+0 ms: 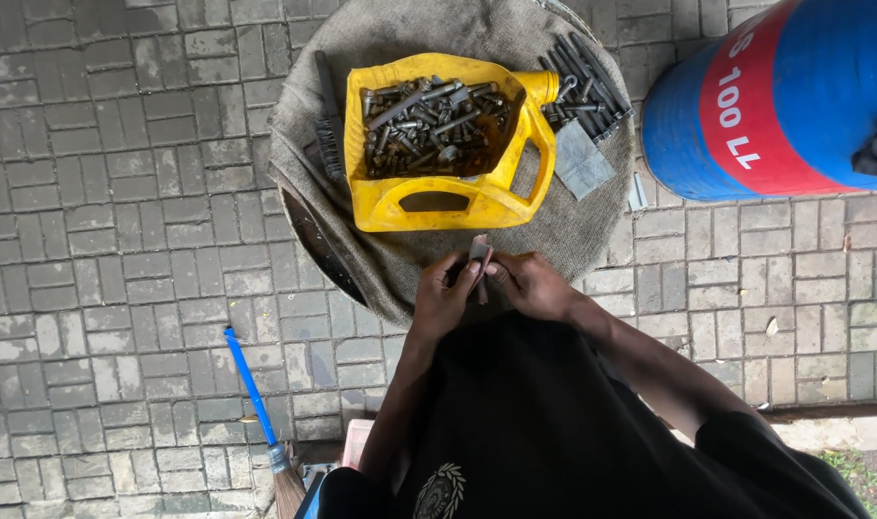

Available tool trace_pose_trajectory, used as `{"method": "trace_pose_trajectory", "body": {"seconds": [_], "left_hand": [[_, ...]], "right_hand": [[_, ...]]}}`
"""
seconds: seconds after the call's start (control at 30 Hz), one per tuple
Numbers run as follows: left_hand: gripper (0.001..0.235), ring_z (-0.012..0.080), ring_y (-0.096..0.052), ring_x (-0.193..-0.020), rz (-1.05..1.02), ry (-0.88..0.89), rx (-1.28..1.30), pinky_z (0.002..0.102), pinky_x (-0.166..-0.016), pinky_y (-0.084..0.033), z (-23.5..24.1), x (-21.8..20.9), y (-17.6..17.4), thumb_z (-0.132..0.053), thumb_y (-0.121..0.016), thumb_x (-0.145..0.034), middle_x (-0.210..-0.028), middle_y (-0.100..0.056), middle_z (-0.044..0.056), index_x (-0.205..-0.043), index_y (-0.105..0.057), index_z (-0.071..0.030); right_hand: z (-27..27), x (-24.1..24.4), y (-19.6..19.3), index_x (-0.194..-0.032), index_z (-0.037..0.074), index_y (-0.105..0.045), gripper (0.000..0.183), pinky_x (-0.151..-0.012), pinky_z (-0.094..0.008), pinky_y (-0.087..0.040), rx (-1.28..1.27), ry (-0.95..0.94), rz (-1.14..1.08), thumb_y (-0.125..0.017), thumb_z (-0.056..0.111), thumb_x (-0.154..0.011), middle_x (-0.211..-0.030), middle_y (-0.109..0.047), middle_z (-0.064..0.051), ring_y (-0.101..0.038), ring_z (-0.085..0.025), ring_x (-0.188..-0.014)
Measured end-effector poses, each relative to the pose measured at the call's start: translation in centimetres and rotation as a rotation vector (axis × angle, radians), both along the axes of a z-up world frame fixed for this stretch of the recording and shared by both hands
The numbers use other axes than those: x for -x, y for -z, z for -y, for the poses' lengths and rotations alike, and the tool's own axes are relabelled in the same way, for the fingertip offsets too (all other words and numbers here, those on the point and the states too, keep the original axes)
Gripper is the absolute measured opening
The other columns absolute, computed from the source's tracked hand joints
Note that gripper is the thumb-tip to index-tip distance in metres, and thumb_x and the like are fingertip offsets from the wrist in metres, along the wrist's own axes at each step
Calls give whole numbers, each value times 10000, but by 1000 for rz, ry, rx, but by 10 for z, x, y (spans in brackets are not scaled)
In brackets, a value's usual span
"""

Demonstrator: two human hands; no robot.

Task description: The person cleans metal bolts and nuts using a wire brush and sandpaper. They pick fasteners from a yellow container, scrub them with the brush, and occasionally rub them with sandpaper before placing them back into the container.

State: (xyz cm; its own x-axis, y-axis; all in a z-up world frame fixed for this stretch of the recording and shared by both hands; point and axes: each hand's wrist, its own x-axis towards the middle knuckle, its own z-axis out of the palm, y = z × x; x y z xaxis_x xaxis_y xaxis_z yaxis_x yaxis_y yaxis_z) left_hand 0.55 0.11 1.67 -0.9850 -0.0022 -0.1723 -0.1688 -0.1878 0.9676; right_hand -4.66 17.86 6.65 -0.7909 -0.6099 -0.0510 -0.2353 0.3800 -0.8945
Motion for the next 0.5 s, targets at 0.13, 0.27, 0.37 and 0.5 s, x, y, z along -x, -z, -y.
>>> {"method": "trace_pose_trajectory", "body": {"seconds": [0.13, 0.27, 0.37, 0.5], "left_hand": [[155, 249, -733, -671, -63, -6, 31, 355, -683, -556, -2, -5, 14, -74, -623, -1041, -668, -712, 183, -1099, -716, 35], [138, 220, -695, -603, -112, -23, 218, 333, -613, -543, -5, -3, 18, -122, -666, -1017, -614, -691, 137, -961, -747, -24], [173, 170, -649, -563, -65, -94, 190, 304, -581, -508, -11, 2, 0, -135, -669, -1017, -571, -672, 127, -902, -752, -36], [266, 189, -628, -560, 4, -159, 153, 321, -535, -461, -10, 5, 19, -204, -670, -1043, -602, -667, 171, -881, -763, -14]], "right_hand": [[-6, 7, 13, -671, 74, -535, 517, -473, -370, -441, 17, 73, 502, -387, 253, -1132, -475, -476, -53, -449, -198, -455], [-2, 12, 10, -684, 71, -486, 455, -509, -302, -413, 151, 100, 875, -426, 217, -1111, -546, -382, -9, -396, -135, -508], [-2, 8, 18, -653, 56, -548, 508, -509, -326, -439, 137, 108, 642, -468, 246, -1117, -534, -472, -45, -459, -159, -507], [0, -1, 21, -805, 2, -661, 345, -582, -369, -522, 86, 60, 139, -580, 204, -1073, -624, -659, -159, -613, -234, -581]]}}
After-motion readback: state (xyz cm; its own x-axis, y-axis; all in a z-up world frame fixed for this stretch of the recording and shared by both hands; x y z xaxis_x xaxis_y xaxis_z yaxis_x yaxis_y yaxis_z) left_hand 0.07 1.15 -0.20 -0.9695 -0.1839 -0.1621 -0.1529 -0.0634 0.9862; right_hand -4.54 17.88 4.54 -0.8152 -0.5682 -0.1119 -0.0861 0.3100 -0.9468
